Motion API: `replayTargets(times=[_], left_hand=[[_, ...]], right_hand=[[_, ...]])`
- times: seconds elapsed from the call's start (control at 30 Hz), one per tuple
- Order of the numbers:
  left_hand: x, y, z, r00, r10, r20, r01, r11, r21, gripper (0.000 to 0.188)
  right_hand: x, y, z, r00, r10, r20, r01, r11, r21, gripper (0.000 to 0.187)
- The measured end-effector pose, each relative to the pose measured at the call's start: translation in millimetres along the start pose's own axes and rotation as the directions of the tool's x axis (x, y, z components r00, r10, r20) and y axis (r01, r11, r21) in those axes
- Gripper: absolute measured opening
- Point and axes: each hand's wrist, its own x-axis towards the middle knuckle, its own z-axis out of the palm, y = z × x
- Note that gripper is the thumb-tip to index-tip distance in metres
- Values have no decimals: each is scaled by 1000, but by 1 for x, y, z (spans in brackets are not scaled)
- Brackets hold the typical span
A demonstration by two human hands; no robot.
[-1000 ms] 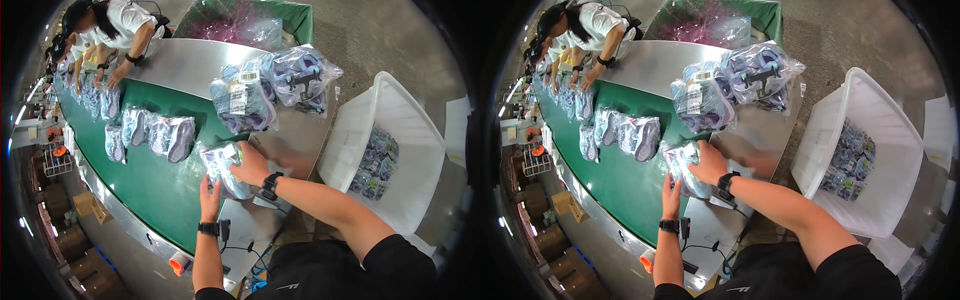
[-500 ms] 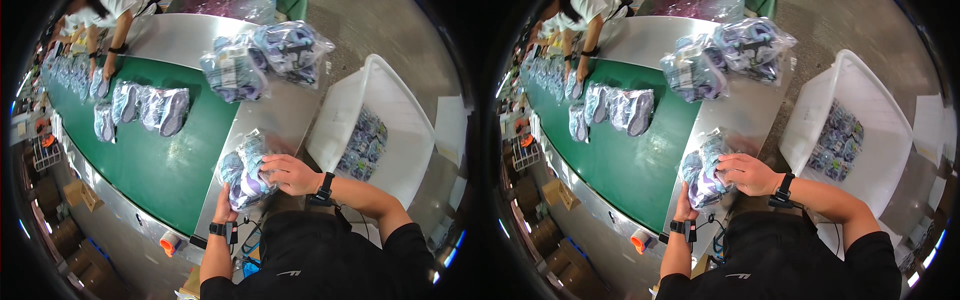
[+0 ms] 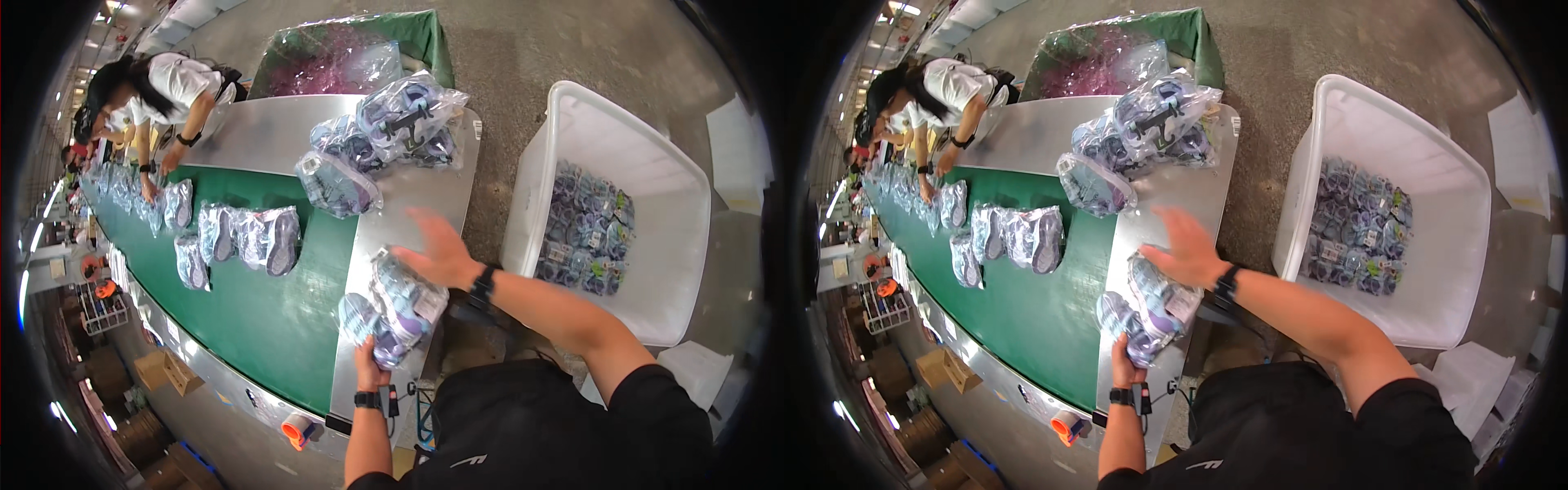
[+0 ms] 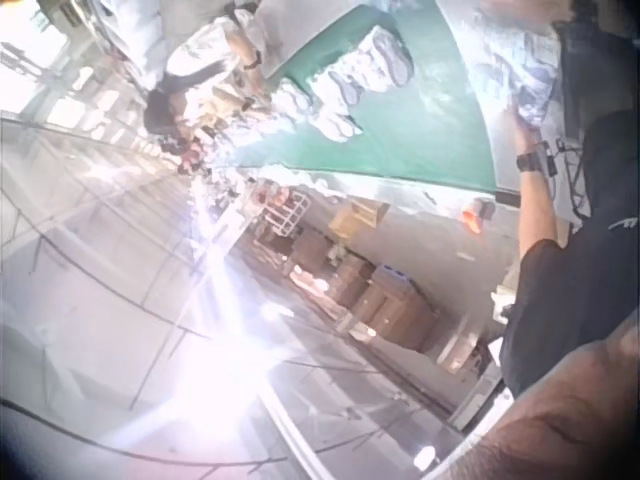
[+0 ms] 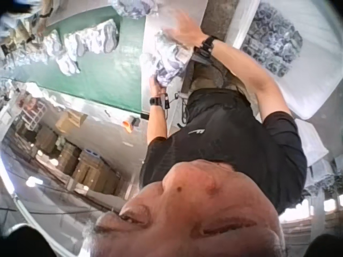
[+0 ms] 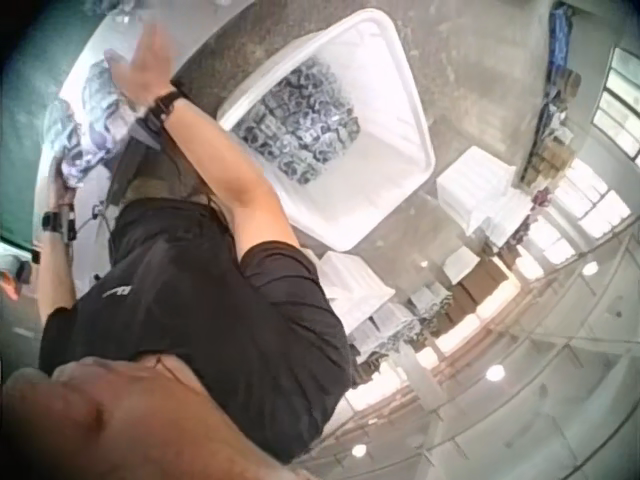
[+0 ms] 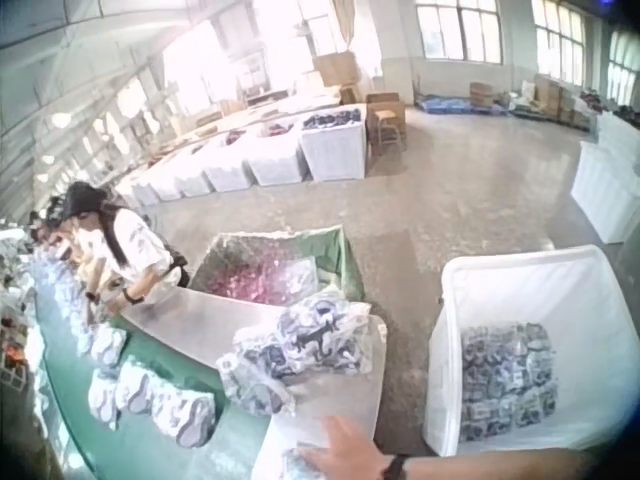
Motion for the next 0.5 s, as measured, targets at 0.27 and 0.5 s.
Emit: replayTargets(times=[0.27,0.5], left_hand=[[-33,-27,-10,993,50,-111,-46,998,30,66],[-24,0,-19,990,-47,-130,33,994,-106,52]], right_hand=[[118,-12,83,946,314,77,-307,948,-87,72],[159,-13,89,911,409,59,-401,842,360,40]])
